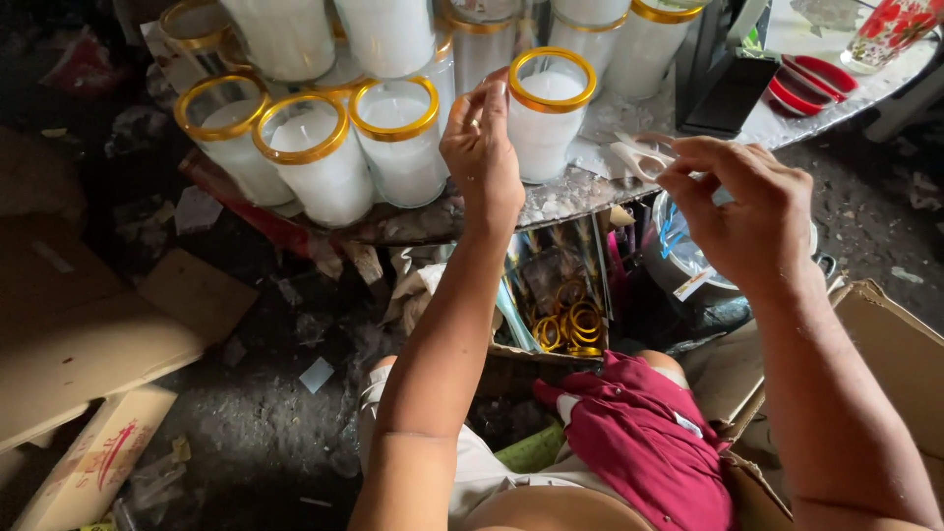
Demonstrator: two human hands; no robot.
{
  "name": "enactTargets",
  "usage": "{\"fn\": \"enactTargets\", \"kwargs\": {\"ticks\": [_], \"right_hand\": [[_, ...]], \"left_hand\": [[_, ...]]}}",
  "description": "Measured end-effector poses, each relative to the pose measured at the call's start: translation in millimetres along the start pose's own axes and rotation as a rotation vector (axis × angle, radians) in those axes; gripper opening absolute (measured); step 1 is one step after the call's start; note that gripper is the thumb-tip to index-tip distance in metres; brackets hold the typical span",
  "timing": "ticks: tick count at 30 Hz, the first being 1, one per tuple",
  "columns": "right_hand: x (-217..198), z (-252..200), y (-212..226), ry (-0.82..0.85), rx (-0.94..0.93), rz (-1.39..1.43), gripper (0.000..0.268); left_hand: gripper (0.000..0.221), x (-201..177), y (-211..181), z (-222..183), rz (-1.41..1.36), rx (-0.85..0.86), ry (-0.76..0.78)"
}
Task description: Attaching gold-colored rings to the tops of white candle jars in a production setting.
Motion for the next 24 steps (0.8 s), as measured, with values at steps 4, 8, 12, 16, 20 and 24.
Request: {"fn": "enactTargets", "kwargs": {"ticks": [4,8,12,16,20,24], "right_hand": [[3.3,-7.2,-3.3,0.004,0.041,0.059,0.017],[1.1,-8.0,3.4,0.005,0.074,0.107,0.015],[1.2,-6.2,18.9,0.058,0.085,0.122,0.021],[2.3,-4.1,31.8,0.033,0.118,0.117,0.021],[4.7,4.7,13.9,-0.031,0.076,0.055,0.017],[33.2,31.1,-22.6,-0.029,0.157,0.072,0.021]], "left_hand": [[0.021,-2.7,-1.3,0.6,0.145,0.164,0.091],[0.067,13.4,-18.1,-24.2,0.575,0.323,0.436],[0.134,31.2,9.1,-27.5,0.951,0.314,0.452],[0.108,27.7,18.6,-19.1,0.889,0.475,0.447],[0.101,19.0,5.1,-12.3,0.746,0.290,0.598],[0.093,13.3,-17.2,-8.6,0.664,0.212,0.753]]}}
Point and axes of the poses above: each hand's wrist, its own z-axis towards the middle knuckle, its own x-axis out of the palm, y = z × x, the point moved 3 cm from there along z, towards the middle knuckle, and after that the axes turned 14 degrees about -z, right-handed, at the moved point
